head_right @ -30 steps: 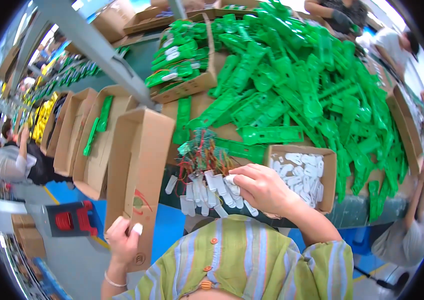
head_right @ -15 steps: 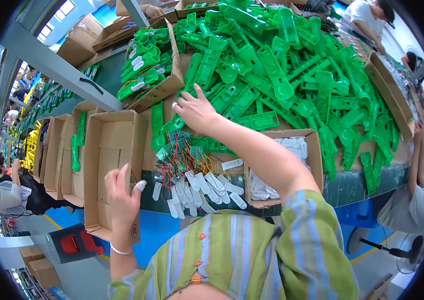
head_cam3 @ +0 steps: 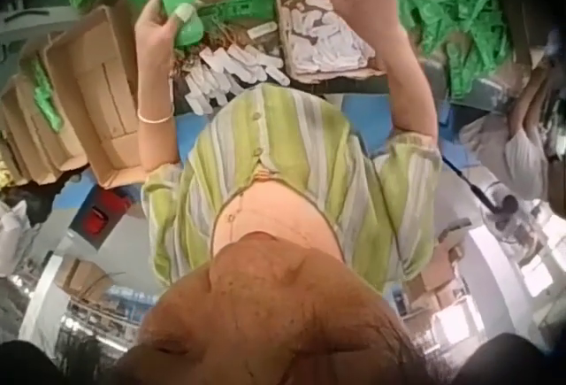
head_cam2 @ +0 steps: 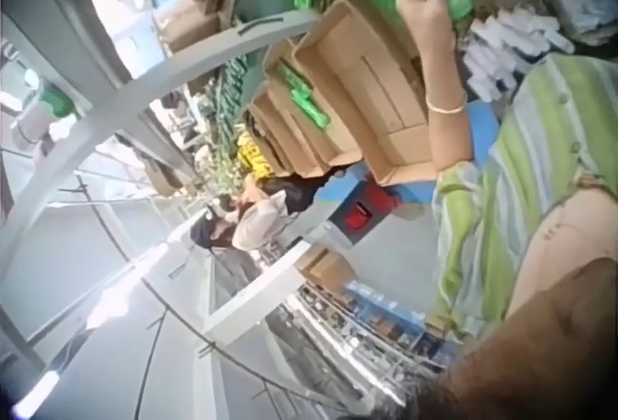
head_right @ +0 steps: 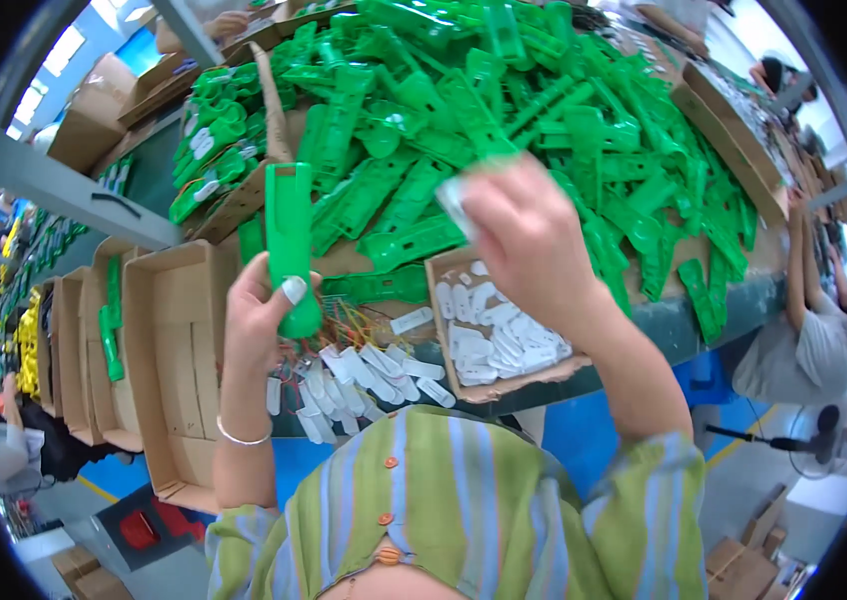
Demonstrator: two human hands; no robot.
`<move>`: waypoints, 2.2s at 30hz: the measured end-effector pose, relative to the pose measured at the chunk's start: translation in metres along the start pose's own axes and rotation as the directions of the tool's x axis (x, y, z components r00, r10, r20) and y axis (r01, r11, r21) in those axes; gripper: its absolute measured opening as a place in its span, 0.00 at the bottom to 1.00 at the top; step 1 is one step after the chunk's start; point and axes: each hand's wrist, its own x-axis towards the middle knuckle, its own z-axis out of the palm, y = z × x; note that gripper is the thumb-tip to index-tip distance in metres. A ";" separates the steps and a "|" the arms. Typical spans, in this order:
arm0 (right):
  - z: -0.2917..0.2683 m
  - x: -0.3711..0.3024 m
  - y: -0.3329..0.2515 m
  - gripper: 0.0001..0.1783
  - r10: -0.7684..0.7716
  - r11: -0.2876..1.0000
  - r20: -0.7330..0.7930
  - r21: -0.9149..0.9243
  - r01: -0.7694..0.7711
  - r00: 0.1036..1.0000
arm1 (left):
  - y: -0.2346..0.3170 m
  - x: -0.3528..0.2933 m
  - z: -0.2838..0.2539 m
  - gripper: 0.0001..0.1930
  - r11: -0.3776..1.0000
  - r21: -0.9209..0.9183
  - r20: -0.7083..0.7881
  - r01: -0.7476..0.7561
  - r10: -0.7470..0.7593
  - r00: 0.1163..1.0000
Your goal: Assembling electronic components by inserting circuit boards and wires into green plastic housings.
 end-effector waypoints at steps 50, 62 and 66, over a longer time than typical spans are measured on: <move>0.077 -0.052 -0.077 0.08 0.146 0.627 0.393 0.673 -0.392 0.908 | -0.013 -0.078 0.043 0.40 0.763 -0.604 0.095 0.230 -0.218 0.971; 0.081 -0.049 -0.094 0.08 0.292 0.202 0.641 0.685 -0.700 0.710 | -0.013 -0.085 0.037 0.46 0.913 -0.400 0.079 0.081 -0.054 0.995; 0.091 -0.048 -0.093 0.09 0.244 0.276 0.665 0.650 -0.708 0.706 | -0.021 -0.087 0.029 0.46 0.921 -0.367 0.140 0.130 -0.084 0.987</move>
